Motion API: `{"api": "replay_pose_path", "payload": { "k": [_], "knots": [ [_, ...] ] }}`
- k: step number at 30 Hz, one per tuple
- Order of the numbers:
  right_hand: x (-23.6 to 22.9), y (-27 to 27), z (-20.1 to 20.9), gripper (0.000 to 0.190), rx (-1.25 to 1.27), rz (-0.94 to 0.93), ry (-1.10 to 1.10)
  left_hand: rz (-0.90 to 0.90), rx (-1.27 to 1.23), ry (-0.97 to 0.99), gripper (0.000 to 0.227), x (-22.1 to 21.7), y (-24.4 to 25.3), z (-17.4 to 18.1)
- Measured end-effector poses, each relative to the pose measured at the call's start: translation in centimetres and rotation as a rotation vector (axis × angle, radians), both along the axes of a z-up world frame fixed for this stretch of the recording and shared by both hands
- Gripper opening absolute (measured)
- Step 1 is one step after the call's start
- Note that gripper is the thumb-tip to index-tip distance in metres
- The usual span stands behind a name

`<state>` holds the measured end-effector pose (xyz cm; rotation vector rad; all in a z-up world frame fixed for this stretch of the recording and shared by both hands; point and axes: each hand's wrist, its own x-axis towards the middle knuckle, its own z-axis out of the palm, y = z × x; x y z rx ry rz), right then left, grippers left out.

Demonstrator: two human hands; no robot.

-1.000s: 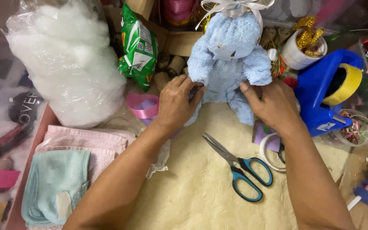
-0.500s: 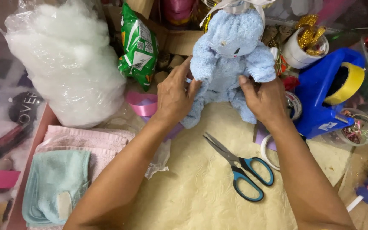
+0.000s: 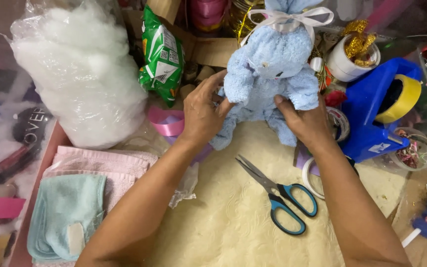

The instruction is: Adjusting and trimming a ribbon on a blue towel bunny as part of a handicraft project.

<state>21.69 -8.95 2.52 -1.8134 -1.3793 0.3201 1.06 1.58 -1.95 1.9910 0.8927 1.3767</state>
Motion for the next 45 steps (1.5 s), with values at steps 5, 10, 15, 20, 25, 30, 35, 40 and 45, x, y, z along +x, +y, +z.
{"api": "replay_pose_path", "payload": {
  "k": [5, 10, 15, 20, 25, 30, 35, 40, 45],
  "knots": [
    [-0.8, -0.1, 0.8, 0.065, 0.005, -0.011, 0.017, 0.005, -0.004, -0.038, 0.049, 0.3, -0.1, 0.1],
    [-1.6, -0.1, 1.8, 0.068, -0.062, -0.051, 0.023, -0.004, -0.018, -0.069, 0.045, 0.5, -0.5, 0.6],
    [-1.7, 0.1, 0.4, 0.066, -0.023, -0.059, 0.068, 0.02, -0.012, -0.074, 0.042, 0.8, -0.8, 0.2],
    [-2.0, 0.2, 0.5, 0.058, 0.071, -0.069, 0.036, 0.048, 0.088, 0.004, 0.04, 0.8, -0.8, -0.1],
    [-2.8, 0.4, 0.1, 0.054, 0.187, -0.074, -0.008, 0.068, 0.147, 0.021, 0.039, 0.8, -0.5, 0.3],
    [-1.1, 0.9, -1.0, 0.047, 0.263, 0.045, -0.111, 0.032, 0.145, 0.031, 0.041, 0.6, -0.2, 0.8],
    [-0.4, 0.9, -1.1, 0.065, 0.098, -0.033, -0.193, -0.164, -0.061, 0.016, 0.049, -0.8, 0.4, 1.4],
    [0.2, -1.3, 3.8, 0.067, -0.063, 0.011, -0.166, -0.194, -0.138, 0.134, 0.063, -3.4, 1.6, 2.8],
    [0.1, -1.9, 8.6, 0.068, -0.351, 0.103, -0.209, -0.194, -0.212, 0.27, 0.052, -5.6, 1.7, 5.3]
  ]
}}
